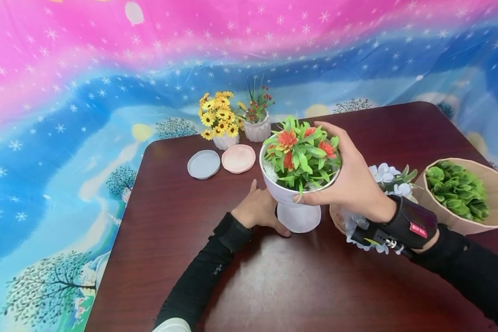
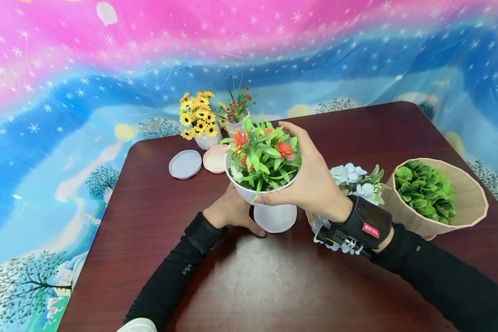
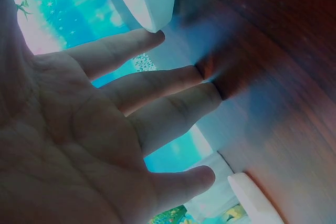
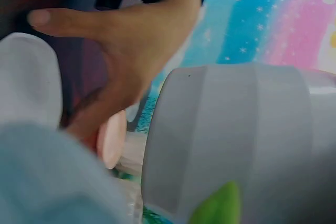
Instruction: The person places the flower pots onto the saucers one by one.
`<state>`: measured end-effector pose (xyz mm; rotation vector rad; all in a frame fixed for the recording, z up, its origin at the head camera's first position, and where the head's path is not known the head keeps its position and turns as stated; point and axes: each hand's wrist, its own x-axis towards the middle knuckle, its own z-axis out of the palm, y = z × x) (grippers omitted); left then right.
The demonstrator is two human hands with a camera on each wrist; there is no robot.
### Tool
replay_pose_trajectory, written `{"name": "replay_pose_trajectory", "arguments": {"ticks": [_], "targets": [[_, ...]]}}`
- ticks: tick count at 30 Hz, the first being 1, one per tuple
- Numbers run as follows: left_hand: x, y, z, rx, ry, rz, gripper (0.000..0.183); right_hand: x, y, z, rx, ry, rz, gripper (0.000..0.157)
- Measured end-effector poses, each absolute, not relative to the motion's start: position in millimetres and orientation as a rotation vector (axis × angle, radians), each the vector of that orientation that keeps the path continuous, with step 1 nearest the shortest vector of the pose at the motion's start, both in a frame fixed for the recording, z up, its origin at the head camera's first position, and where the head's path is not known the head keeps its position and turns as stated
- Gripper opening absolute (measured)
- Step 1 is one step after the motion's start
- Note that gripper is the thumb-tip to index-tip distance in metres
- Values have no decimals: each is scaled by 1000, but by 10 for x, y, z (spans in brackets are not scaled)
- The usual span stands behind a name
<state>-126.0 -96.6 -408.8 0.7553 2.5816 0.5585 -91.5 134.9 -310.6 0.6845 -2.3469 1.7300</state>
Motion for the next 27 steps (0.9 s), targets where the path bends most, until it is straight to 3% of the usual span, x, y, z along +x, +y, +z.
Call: {"name": "replay_pose_trajectory", "arguments": {"ticks": [11,27], "targets": [[-1286,-937,-4091,768,2570,402,114,-845,1407,-3370,515,-2441,1650,127],[-1331,-990,-4070,698,2555,369,111,-781,1344,-3787,380,-2556,1496,132]]}}
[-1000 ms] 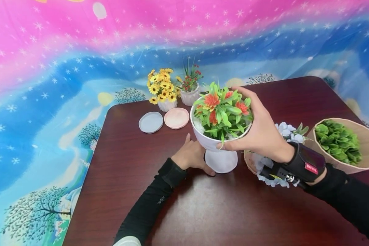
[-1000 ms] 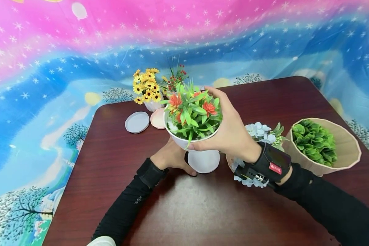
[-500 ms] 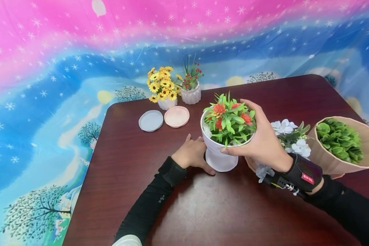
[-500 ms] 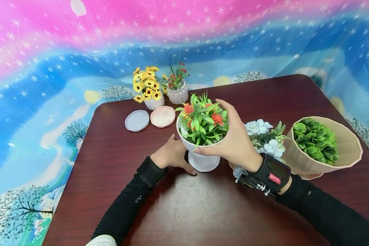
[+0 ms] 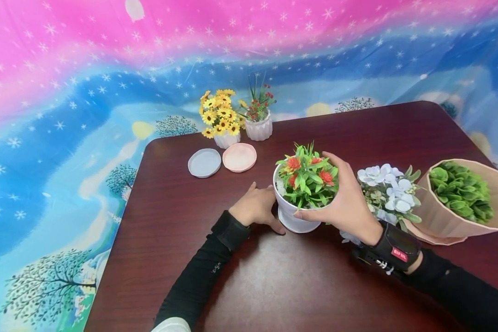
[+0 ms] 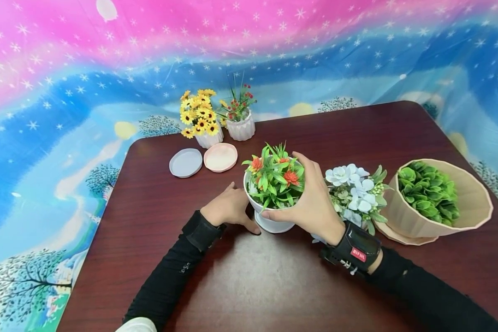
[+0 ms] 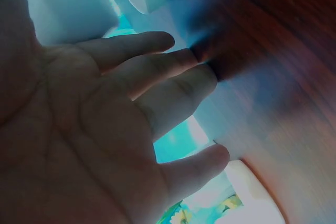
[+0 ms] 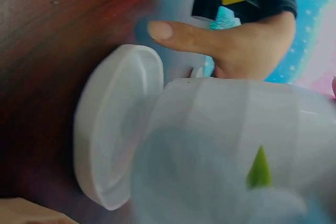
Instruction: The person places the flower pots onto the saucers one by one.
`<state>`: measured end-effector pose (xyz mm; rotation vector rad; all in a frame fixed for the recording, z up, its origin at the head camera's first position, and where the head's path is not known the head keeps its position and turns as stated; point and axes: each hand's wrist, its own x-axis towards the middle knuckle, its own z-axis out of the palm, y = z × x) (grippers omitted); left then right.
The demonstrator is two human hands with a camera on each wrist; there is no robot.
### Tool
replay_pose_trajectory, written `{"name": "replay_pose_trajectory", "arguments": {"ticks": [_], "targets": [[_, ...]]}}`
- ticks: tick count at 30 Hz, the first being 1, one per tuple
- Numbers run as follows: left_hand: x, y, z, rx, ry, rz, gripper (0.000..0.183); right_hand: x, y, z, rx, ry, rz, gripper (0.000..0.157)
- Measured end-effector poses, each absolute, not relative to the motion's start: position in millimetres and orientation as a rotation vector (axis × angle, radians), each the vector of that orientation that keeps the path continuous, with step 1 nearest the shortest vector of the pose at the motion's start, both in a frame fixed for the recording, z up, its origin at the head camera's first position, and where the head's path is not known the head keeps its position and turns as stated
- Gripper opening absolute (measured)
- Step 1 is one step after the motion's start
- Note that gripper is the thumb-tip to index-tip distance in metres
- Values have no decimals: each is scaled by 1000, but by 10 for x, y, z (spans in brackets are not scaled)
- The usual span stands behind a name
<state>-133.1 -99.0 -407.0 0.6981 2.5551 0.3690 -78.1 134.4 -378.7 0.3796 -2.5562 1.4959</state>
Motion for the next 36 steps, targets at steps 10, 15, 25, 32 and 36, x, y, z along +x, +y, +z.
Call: {"name": "replay_pose_trajectory", "arguments": {"ticks": [10,15,25,32,36], "targets": [[-1360,-1030,-4068,736,2564,402,105,-726,1319,-3869,372,-2610,1441,134],[-1374,-1050,-4065,737,2556,442,105,-719,1302,-3935,372,-2618,1401,136],[-1414,-1082,-4079,770,2529,510,113,-664,1303,-3974,371,-2654,1388,139],[-1506,-1168,-4077,812,2511,563,100,-625,1354,-3953,355,-2675,1376,140],[-1657,-1316,-4171,859,2530,613,97,-609,1394,-3928,355,-2702,1372,141]]}}
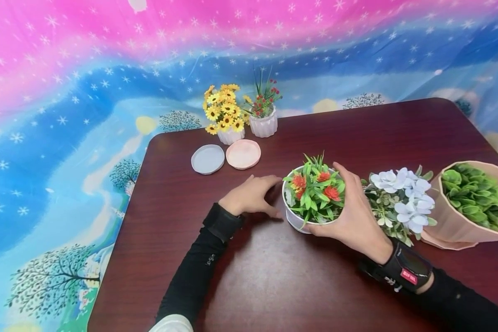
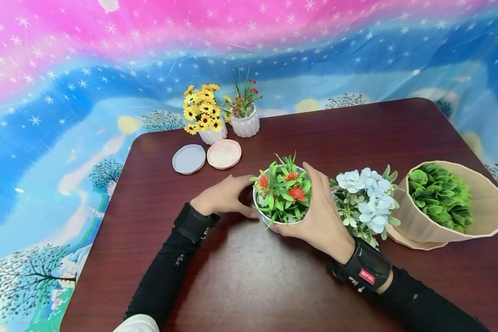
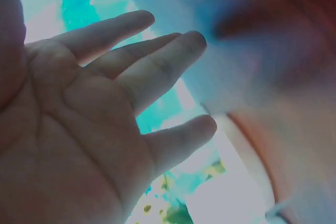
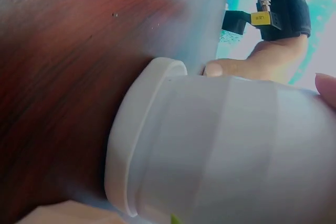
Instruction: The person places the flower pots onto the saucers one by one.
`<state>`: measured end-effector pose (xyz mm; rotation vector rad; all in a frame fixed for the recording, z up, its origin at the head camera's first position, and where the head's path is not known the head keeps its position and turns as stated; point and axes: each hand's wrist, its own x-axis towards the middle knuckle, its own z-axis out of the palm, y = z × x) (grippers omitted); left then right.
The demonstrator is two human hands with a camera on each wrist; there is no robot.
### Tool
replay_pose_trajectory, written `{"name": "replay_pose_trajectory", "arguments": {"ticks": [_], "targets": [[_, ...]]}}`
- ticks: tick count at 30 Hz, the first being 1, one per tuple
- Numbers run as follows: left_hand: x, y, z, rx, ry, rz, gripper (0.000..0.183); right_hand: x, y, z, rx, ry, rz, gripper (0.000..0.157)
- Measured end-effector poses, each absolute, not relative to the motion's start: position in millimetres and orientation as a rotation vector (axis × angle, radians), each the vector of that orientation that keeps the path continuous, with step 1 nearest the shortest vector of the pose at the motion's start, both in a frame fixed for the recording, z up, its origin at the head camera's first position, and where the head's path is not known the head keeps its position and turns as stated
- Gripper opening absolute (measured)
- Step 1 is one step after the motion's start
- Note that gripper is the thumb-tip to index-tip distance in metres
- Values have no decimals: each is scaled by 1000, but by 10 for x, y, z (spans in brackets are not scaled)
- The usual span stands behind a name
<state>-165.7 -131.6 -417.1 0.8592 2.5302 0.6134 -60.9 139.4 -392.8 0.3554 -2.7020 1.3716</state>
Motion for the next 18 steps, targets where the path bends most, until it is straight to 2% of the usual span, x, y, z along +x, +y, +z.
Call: {"name": "replay_pose_trajectory", "arguments": {"ticks": [1,5,9,18], "targets": [[-1735,-1384,-4263,889,2547,636,100,-605,1408,-3921,358,-2707,1373,141],[-1825,-1554,-4178,842,2647,724,100,-601,1445,-3896,380,-2708,1384,145],[-1769,-1653,-3879,602,2795,824,89,-569,1471,-3850,430,-2649,1386,150],[-2131,-1848,-4005,248,2985,810,89,-331,1622,-3643,693,-2302,1550,146]]}}
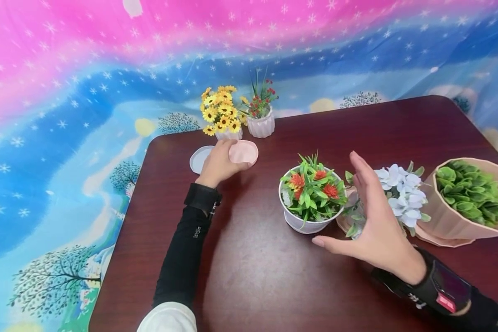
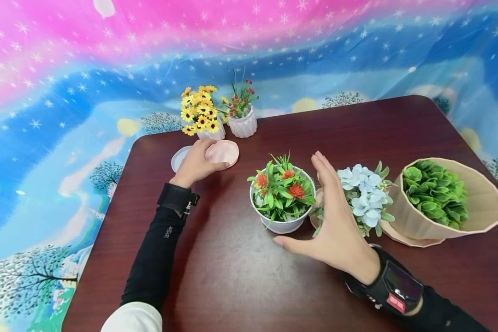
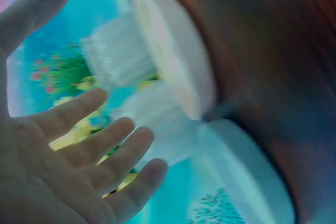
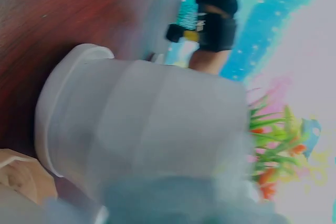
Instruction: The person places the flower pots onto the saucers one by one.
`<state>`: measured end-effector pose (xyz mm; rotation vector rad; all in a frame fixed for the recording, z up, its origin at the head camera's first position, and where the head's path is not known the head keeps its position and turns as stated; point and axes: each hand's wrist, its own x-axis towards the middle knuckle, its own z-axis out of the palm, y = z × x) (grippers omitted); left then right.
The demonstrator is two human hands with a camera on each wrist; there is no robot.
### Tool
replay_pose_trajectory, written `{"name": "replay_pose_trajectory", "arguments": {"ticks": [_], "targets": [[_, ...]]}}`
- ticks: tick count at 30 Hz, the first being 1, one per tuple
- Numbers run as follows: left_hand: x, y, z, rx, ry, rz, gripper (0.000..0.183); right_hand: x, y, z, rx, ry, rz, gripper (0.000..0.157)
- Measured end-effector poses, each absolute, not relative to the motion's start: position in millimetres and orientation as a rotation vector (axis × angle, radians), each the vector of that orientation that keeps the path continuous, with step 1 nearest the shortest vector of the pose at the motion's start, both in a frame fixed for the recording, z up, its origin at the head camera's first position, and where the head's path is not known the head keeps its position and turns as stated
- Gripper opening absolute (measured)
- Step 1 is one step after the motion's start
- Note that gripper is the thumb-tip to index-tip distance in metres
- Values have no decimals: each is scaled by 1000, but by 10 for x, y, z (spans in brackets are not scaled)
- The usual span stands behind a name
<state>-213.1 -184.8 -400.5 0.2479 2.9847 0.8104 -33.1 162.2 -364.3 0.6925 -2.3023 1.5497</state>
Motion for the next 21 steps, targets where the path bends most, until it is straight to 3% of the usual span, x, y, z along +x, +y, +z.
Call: {"name": "replay_pose_trajectory", "arguments": {"ticks": [8,21], "targets": [[-2340,-1843,-4181,176,2979,646,103,-213,1730,-3603,847,-2029,1692,131],[-2471,-1831,-4206,188,2964,610,105,-172,1834,-3645,855,-1989,1770,127]]}}
